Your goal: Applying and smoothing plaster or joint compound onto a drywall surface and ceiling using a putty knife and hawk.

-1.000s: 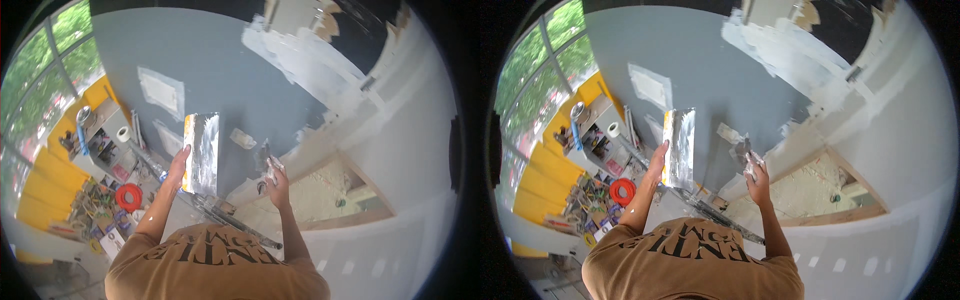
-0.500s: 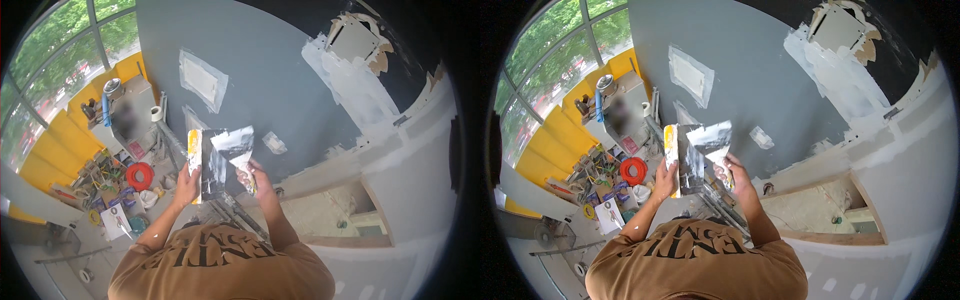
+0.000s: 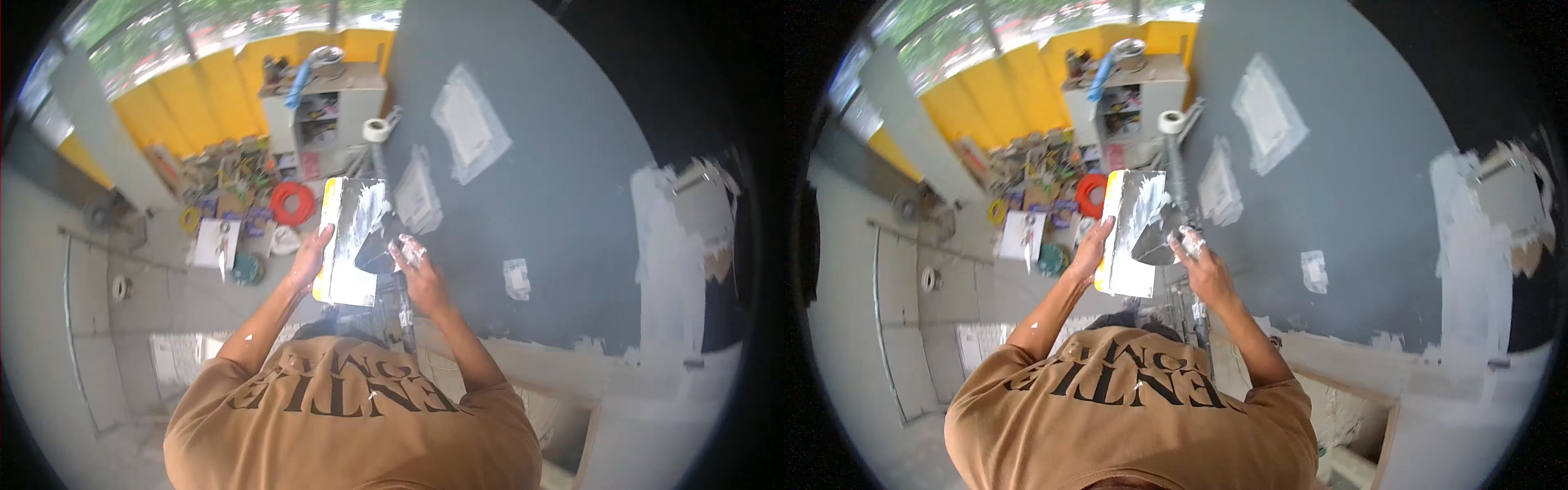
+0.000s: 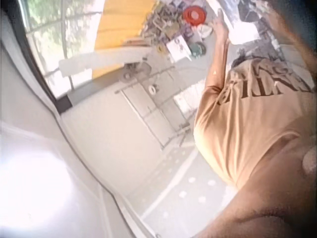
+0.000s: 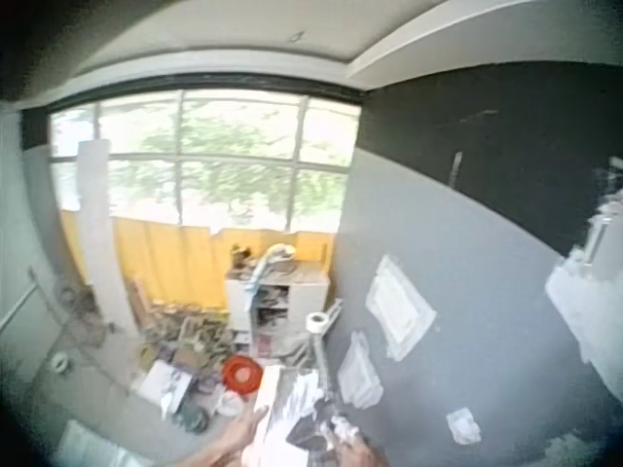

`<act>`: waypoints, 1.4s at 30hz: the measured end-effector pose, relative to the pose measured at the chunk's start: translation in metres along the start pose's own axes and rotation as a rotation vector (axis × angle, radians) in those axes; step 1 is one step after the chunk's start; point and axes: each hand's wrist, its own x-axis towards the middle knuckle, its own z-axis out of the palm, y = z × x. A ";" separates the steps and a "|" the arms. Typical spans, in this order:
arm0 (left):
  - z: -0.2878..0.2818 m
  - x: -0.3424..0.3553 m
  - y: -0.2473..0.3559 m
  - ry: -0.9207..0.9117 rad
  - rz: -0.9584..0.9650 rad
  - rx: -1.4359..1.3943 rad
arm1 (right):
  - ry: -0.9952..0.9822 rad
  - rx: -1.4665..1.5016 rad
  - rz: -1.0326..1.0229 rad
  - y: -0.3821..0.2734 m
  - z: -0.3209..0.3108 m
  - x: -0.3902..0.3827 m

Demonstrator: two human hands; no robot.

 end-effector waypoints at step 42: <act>-0.480 -0.447 -0.489 1.750 0.377 -1.088 | -1.409 0.225 -0.342 -0.270 0.730 -0.097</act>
